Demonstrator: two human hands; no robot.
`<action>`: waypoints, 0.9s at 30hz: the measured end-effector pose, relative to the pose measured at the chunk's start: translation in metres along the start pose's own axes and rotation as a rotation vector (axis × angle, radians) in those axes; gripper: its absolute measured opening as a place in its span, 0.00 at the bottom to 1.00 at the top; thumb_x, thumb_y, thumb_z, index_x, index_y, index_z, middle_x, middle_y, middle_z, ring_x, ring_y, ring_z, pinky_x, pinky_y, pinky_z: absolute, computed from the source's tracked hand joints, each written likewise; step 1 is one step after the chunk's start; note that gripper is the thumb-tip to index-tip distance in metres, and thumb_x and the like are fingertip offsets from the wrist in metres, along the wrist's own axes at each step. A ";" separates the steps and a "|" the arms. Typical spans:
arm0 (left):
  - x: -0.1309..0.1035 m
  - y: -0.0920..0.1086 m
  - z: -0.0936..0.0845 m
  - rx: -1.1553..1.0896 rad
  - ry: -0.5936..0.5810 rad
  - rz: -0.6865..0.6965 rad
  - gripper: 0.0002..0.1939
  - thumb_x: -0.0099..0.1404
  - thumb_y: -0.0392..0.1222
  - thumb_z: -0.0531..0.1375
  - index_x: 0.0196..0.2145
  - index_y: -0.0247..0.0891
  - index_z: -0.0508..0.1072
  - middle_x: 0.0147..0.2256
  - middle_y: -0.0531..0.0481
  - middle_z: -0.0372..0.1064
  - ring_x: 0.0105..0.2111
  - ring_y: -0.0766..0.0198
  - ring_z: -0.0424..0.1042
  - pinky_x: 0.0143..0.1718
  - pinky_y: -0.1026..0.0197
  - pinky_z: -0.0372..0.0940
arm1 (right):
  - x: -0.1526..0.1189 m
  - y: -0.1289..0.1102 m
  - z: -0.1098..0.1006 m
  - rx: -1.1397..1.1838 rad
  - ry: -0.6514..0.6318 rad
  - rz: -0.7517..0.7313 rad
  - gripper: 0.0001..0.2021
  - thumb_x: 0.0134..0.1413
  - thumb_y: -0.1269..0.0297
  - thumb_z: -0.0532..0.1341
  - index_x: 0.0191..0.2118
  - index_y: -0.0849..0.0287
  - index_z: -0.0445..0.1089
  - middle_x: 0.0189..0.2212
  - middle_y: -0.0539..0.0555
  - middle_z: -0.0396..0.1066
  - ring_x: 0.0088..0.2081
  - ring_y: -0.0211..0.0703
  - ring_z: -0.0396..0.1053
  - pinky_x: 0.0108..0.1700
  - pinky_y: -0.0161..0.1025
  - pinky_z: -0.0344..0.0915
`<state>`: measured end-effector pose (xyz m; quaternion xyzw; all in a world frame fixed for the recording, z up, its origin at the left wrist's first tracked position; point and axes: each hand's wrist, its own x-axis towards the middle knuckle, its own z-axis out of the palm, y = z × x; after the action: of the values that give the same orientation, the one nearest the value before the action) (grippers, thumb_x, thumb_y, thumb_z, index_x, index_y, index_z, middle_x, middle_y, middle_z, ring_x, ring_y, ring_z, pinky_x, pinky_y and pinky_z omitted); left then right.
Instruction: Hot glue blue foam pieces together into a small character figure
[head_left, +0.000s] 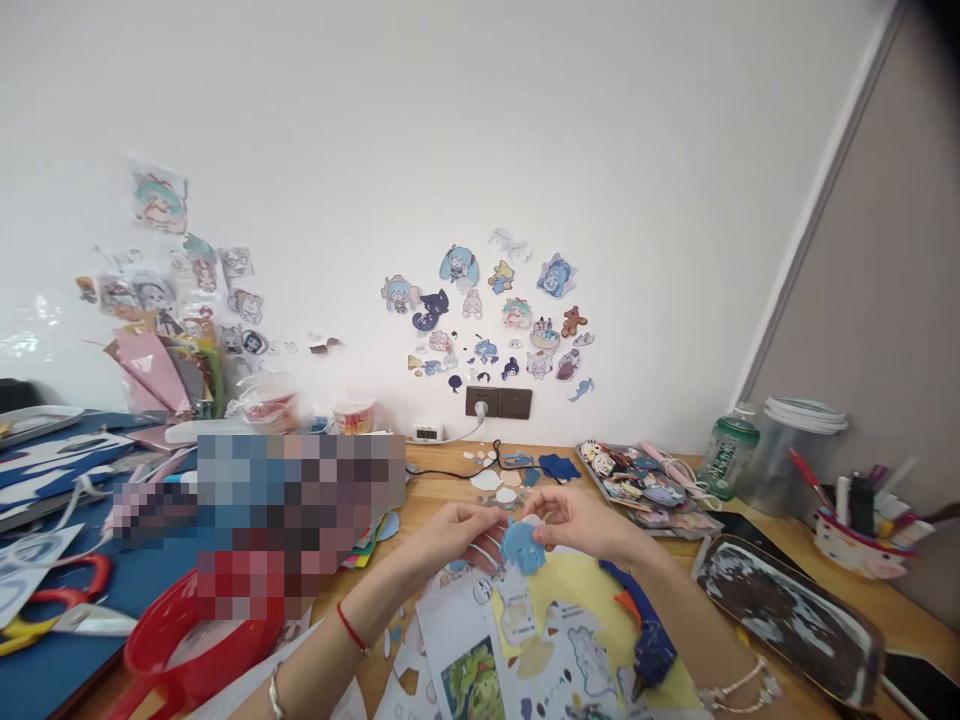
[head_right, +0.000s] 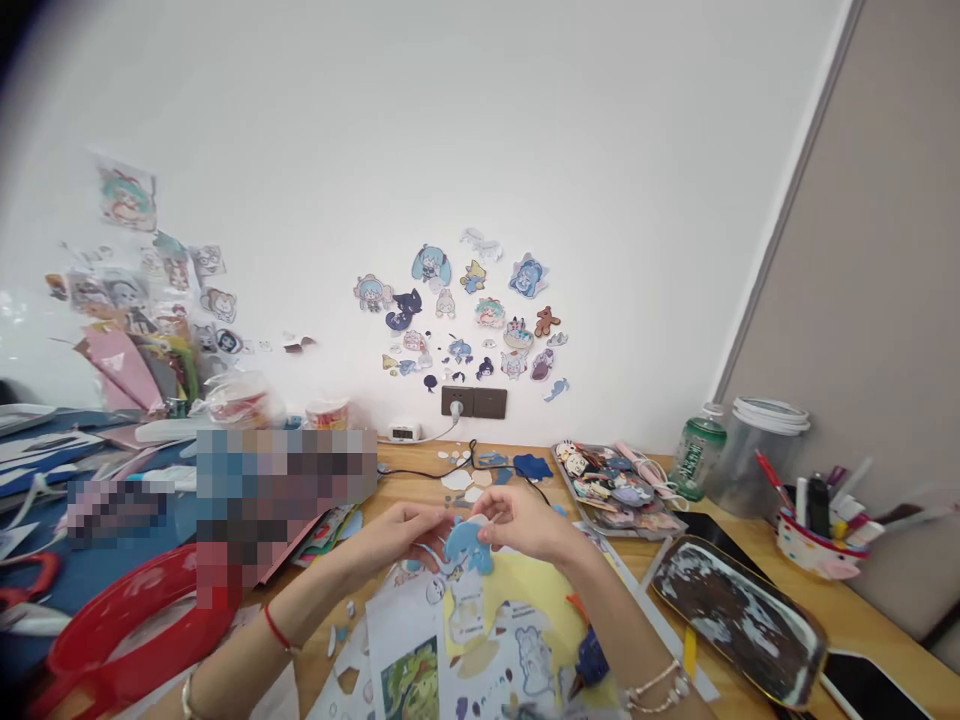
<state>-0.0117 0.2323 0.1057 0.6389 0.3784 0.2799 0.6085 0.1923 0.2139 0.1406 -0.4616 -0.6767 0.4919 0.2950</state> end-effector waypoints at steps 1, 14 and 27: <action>-0.006 0.004 0.007 -0.031 -0.061 -0.017 0.21 0.56 0.55 0.57 0.32 0.31 0.74 0.29 0.44 0.72 0.29 0.61 0.72 0.32 0.58 0.67 | -0.009 -0.001 0.002 -0.009 -0.005 0.001 0.10 0.39 0.67 0.65 0.30 0.60 0.65 0.23 0.47 0.66 0.25 0.35 0.64 0.30 0.34 0.62; -0.079 -0.033 0.100 -0.159 -0.190 -0.308 0.08 0.52 0.41 0.57 0.21 0.34 0.70 0.13 0.54 0.66 0.13 0.69 0.65 0.15 0.68 0.60 | -0.146 0.039 0.052 0.150 -0.002 0.196 0.05 0.47 0.66 0.62 0.31 0.59 0.65 0.27 0.49 0.69 0.32 0.38 0.67 0.34 0.33 0.60; -0.108 -0.062 0.127 -0.113 -0.200 -0.575 0.17 0.54 0.45 0.56 0.40 0.35 0.70 0.26 0.49 0.71 0.18 0.62 0.71 0.10 0.68 0.59 | -0.181 0.091 0.048 -0.227 0.204 0.335 0.11 0.53 0.61 0.56 0.41 0.57 0.68 0.27 0.51 0.67 0.28 0.40 0.64 0.30 0.36 0.62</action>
<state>0.0235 0.0701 0.0426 0.4952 0.4656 0.0524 0.7316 0.2538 0.0375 0.0487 -0.6452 -0.6082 0.4054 0.2224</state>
